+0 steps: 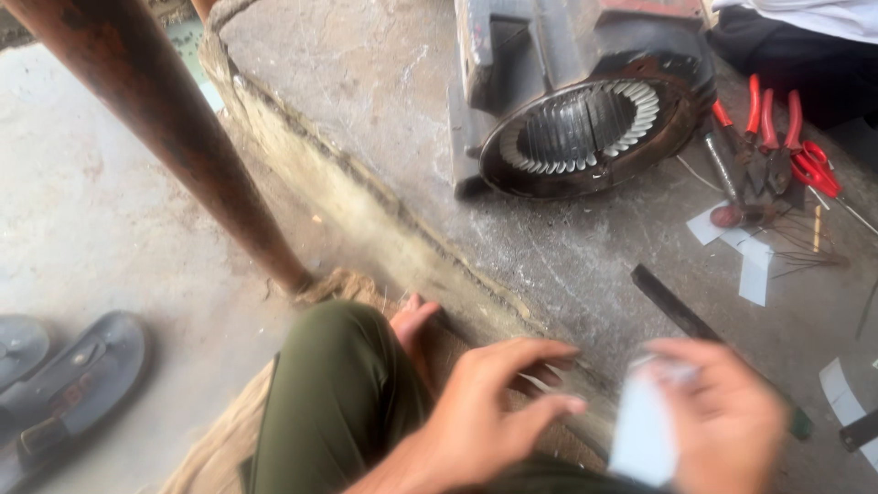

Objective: The person sits on the floor and cuts small white paper strips with a blade, folds each strip, and inserts the folded strips into the slots of an electric motor stator on the ledge, repeating the cycle for successive slots.

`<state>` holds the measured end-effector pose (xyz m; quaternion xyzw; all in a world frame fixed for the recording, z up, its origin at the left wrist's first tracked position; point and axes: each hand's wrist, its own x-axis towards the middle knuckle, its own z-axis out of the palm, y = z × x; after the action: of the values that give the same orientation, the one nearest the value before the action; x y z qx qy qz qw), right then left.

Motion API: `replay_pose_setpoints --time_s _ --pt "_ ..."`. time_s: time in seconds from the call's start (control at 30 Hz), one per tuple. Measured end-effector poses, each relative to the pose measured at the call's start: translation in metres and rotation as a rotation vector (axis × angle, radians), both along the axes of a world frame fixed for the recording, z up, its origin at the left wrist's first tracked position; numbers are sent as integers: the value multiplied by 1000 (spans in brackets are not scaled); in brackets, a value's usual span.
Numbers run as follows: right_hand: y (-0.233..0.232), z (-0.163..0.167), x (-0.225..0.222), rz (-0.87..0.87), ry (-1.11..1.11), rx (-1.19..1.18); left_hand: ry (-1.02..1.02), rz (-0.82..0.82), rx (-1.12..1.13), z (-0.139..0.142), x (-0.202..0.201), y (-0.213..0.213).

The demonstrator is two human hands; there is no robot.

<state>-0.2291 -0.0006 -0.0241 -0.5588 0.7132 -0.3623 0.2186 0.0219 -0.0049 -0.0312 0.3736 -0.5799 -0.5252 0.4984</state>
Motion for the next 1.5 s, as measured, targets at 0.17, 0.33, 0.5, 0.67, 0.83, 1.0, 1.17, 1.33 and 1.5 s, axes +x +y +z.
replay_pose_setpoints --time_s 0.17,0.33,0.5,0.67,0.83,1.0,1.17,1.33,1.5 --pt "17 -35 46 128 -488 -107 80 -129 253 0 -13 -9" --pt "32 -57 33 195 -597 9 137 -119 346 -12 -11 -6" --pt "56 -75 28 38 -713 18 155 -198 445 -21 -17 3" --pt "71 -81 31 107 -834 -159 109 -229 346 -26 -30 7" --pt "76 -70 36 65 -816 -146 -120 -241 523 -22 -36 9" --pt "82 -57 41 54 -824 -111 -43 -191 177 -11 -38 11" --pt "87 -47 41 -4 -628 -193 -199 -198 -37 1 -32 11" --pt "92 -34 42 -23 -485 -228 -179 -284 -191 8 -24 3" --pt "92 -22 49 -72 -380 -274 -194 -307 -312 14 -20 -1"
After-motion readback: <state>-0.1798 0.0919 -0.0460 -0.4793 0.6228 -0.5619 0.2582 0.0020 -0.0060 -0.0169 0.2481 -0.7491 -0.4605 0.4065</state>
